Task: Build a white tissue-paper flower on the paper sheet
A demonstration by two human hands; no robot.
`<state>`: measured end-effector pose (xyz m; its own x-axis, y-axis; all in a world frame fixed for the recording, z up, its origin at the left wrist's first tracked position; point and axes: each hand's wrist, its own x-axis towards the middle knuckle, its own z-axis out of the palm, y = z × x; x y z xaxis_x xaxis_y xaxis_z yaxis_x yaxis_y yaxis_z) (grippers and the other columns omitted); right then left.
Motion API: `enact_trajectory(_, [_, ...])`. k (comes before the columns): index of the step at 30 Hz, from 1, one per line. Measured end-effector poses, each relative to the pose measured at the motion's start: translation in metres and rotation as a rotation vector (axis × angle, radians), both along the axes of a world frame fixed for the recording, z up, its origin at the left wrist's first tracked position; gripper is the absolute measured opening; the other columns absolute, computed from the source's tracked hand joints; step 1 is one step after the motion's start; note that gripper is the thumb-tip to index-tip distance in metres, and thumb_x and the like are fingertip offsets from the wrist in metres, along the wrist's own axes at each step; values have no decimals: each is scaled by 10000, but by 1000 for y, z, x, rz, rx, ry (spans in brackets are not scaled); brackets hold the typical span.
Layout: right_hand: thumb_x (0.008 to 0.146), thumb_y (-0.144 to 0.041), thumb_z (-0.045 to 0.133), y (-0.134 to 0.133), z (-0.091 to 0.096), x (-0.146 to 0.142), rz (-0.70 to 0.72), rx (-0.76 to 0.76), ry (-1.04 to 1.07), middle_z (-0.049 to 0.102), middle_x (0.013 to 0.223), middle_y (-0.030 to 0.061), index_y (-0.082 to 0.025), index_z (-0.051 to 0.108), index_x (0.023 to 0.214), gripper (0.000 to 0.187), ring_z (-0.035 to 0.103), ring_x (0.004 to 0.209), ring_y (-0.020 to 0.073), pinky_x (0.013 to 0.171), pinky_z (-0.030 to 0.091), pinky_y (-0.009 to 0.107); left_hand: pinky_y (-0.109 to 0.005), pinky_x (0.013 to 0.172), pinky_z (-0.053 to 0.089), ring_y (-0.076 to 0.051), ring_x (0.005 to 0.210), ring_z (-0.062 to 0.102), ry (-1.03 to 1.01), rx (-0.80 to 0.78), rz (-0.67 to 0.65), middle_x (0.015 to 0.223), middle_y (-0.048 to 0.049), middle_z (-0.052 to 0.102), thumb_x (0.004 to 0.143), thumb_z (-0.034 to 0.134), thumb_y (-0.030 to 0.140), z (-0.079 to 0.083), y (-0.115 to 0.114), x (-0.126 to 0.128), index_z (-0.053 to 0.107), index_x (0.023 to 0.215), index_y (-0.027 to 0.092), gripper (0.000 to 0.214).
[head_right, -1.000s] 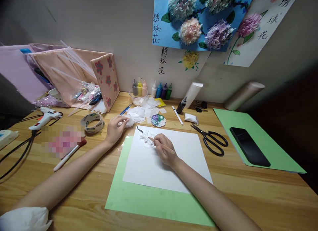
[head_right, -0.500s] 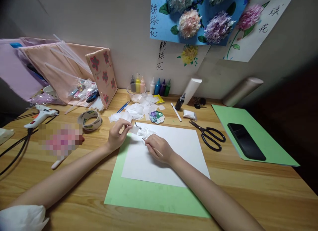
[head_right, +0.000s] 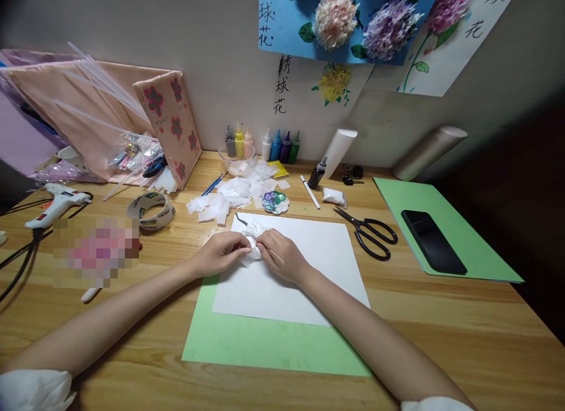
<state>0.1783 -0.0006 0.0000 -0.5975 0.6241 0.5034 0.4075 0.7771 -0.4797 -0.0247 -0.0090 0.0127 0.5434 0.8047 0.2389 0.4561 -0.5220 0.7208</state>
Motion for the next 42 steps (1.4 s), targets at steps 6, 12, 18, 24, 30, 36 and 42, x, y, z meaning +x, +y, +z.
enact_trajectory(6, [909, -137, 377, 0, 0, -1, -29, -15, 18, 535, 738, 30, -205, 465, 869, 118, 477, 714, 161, 661, 404, 292, -223, 610, 370, -109, 656, 507, 30, 6, 150, 757, -7, 616, 863, 497, 289, -2, 5, 3, 618, 837, 175, 168])
enact_trajectory(12, [894, -121, 371, -2, 1, 1, -23, -4, 55, 528, 728, 32, -205, 459, 853, 128, 469, 690, 161, 645, 409, 300, -233, 614, 379, -119, 679, 518, 71, 32, 245, 775, -12, 614, 864, 495, 316, -5, 10, 5, 605, 842, 175, 180])
enact_trajectory(18, [845, -77, 370, -5, 2, 1, 122, 179, 127, 508, 692, 32, -202, 451, 868, 151, 454, 640, 164, 576, 397, 289, -233, 614, 386, -120, 687, 527, 84, 75, 260, 789, -11, 618, 857, 500, 298, -8, 12, 6, 605, 843, 181, 158])
enact_trajectory(24, [864, -101, 392, -3, 0, -5, 75, 143, -33, 511, 696, 35, -205, 442, 875, 115, 444, 652, 175, 602, 394, 295, -238, 623, 391, -124, 698, 532, 88, 76, 260, 791, -13, 622, 856, 500, 288, -9, 15, 7, 608, 846, 178, 155])
enact_trajectory(30, [889, -123, 373, -2, -1, -6, 31, 76, -47, 524, 724, 41, -212, 448, 877, 118, 458, 682, 183, 633, 401, 312, -241, 630, 391, -128, 707, 541, 90, 59, 261, 798, -15, 627, 857, 495, 296, -9, 15, 7, 607, 853, 182, 159])
enact_trajectory(36, [901, -127, 368, -2, -2, -8, -12, 30, -48, 537, 751, 48, -208, 453, 894, 118, 471, 705, 185, 655, 408, 317, -240, 621, 387, -132, 716, 549, 93, 39, 295, 810, -17, 633, 865, 479, 307, -9, 14, 7, 602, 859, 185, 174])
enact_trajectory(42, [909, -138, 357, -1, -2, -12, -67, -10, -41, 524, 745, 44, -207, 441, 851, 123, 477, 716, 183, 653, 406, 315, -237, 613, 388, -129, 713, 551, 87, 5, 299, 808, -7, 635, 862, 473, 306, -7, 13, 7, 597, 882, 193, 170])
